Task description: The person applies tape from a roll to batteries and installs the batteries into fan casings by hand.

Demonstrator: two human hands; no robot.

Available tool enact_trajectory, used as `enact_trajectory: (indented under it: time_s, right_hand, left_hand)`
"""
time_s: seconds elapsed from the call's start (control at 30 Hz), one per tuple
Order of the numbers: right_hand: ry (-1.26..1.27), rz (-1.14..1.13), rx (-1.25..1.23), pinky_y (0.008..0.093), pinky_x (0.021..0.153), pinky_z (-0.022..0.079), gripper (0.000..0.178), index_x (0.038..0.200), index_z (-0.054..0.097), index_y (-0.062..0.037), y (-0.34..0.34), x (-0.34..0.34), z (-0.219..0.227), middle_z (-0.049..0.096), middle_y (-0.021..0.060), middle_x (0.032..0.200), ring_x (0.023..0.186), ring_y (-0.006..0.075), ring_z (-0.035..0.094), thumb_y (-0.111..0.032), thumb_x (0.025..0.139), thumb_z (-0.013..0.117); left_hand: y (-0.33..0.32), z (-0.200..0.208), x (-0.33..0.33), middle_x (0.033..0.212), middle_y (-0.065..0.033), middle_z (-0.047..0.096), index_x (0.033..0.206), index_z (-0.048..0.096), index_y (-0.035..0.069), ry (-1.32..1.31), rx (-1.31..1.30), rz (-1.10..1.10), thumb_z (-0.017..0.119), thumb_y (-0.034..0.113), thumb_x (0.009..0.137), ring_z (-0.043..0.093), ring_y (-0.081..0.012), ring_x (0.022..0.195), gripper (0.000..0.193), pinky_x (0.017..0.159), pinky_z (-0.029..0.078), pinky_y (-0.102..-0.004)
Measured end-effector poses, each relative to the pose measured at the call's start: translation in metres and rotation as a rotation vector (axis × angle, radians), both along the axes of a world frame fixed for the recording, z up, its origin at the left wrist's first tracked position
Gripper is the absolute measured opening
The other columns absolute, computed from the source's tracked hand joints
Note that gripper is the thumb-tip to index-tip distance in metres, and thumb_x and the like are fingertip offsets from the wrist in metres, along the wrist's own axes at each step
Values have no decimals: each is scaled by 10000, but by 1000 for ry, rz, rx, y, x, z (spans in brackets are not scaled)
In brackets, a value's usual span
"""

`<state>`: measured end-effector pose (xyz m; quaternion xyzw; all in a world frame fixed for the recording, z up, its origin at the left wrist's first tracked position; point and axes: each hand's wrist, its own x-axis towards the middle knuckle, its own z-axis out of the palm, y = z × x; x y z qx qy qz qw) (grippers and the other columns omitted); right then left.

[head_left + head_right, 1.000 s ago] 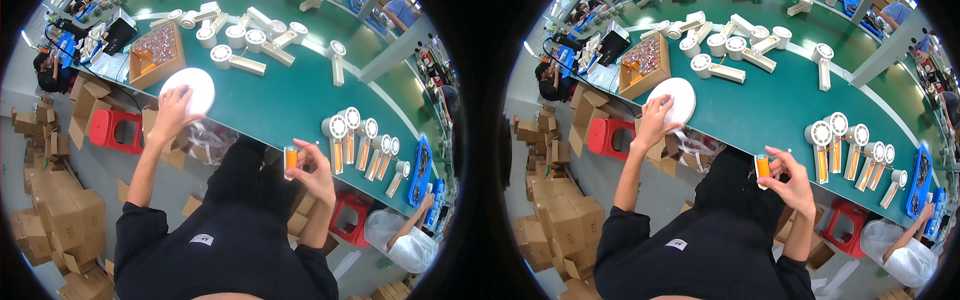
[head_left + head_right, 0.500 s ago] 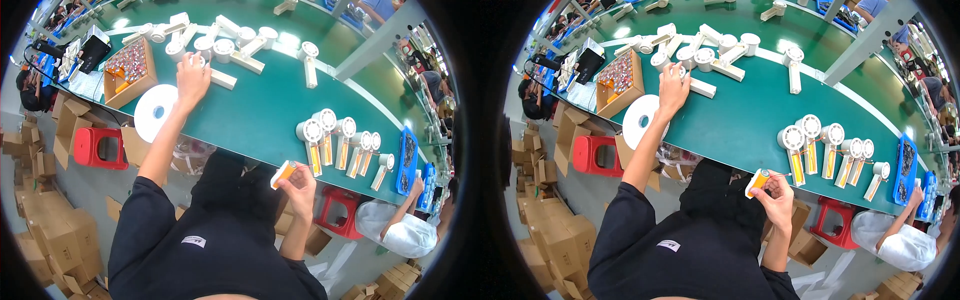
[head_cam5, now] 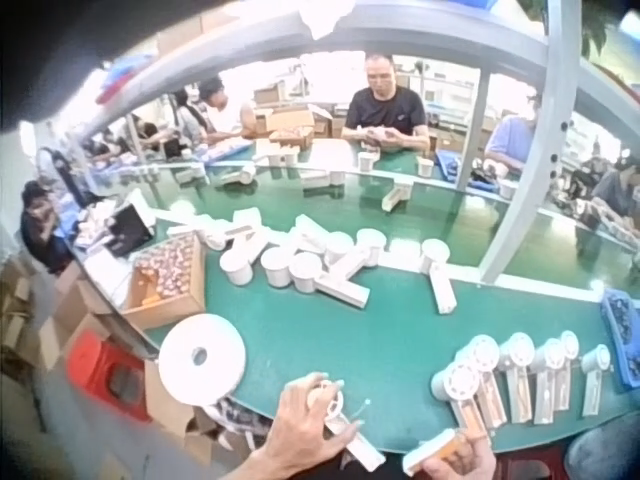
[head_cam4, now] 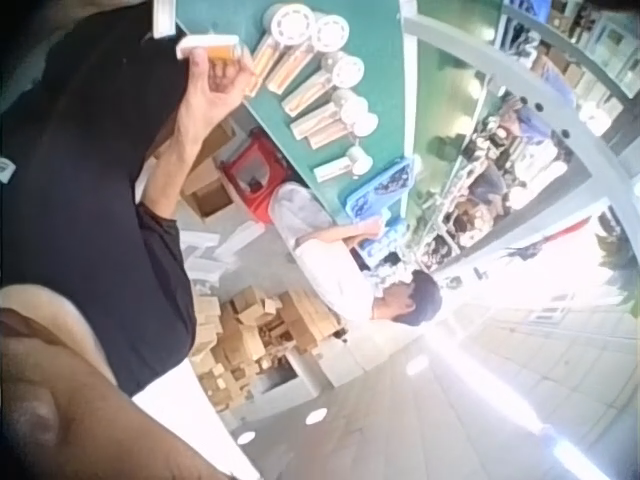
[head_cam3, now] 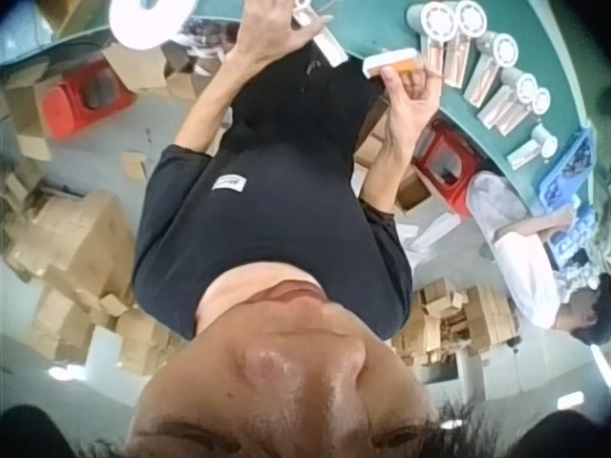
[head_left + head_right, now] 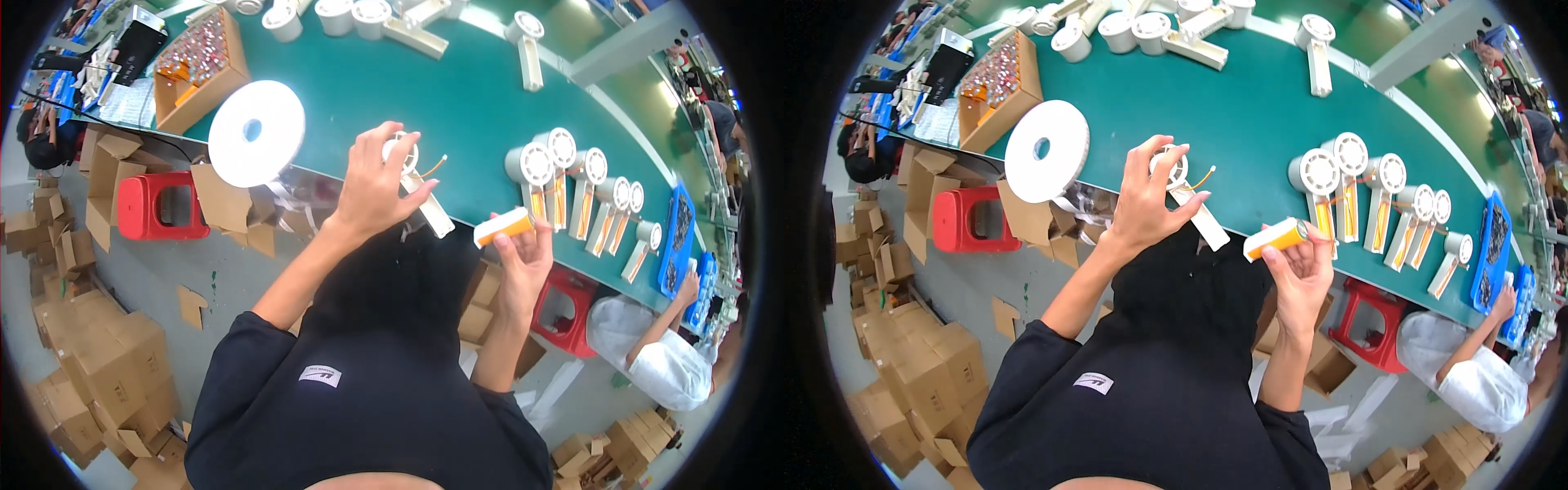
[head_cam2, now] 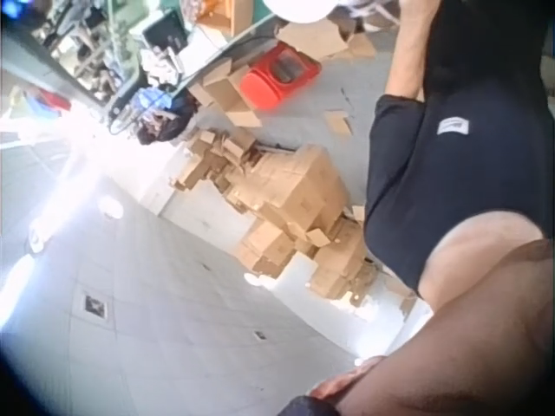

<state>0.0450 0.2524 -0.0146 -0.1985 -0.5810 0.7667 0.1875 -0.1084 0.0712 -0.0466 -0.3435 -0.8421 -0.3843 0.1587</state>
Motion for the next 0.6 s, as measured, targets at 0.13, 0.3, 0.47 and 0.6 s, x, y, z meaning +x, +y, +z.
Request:
enact_trajectory:
  time_s: [0.13, 0.3, 0.47, 0.6]
  right_hand:
    - [-33, 14, 12, 341, 905, 540, 468, 1246, 462, 19, -5, -1, -1, 646, 170, 1108, 1077, 275, 649, 67, 843, 694]
    - [-25, -33, 63, 322, 892, 539, 471, 1248, 470, 29, -11, 1, 1, 652, 172, 1095, 1057, 258, 655, 55, 842, 705]
    - [6, -12, 266, 285, 854, 527, 469, 1232, 505, 45, -18, -1, -10, 660, 156, 1083, 984, 202, 661, 50, 822, 734]
    - [-22, 2, 583, 251, 761, 505, 438, 1150, 605, 46, -21, -10, -17, 689, 106, 993, 833, 124, 628, 8, 762, 805]
  left_hand:
    - [11, -3, 6, 1211, -181, 502, 1195, 583, 32, 25, -5, 9, 774, 124, 730, 522, -351, 1064, 511, 881, 459, -426]
    - [7, -2, 7, 1230, -192, 497, 1205, 582, -2, -33, 32, -1, 646, 78, 842, 510, -348, 1071, 377, 901, 441, -431]
    - [3, -2, 9, 1254, -174, 500, 1265, 568, -6, -38, 29, -52, 610, 70, 902, 489, -347, 1102, 373, 939, 408, -423]
    - [7, -2, 12, 1257, -154, 508, 1269, 577, 12, -29, 24, -36, 647, 92, 881, 483, -334, 1123, 403, 955, 380, -432]
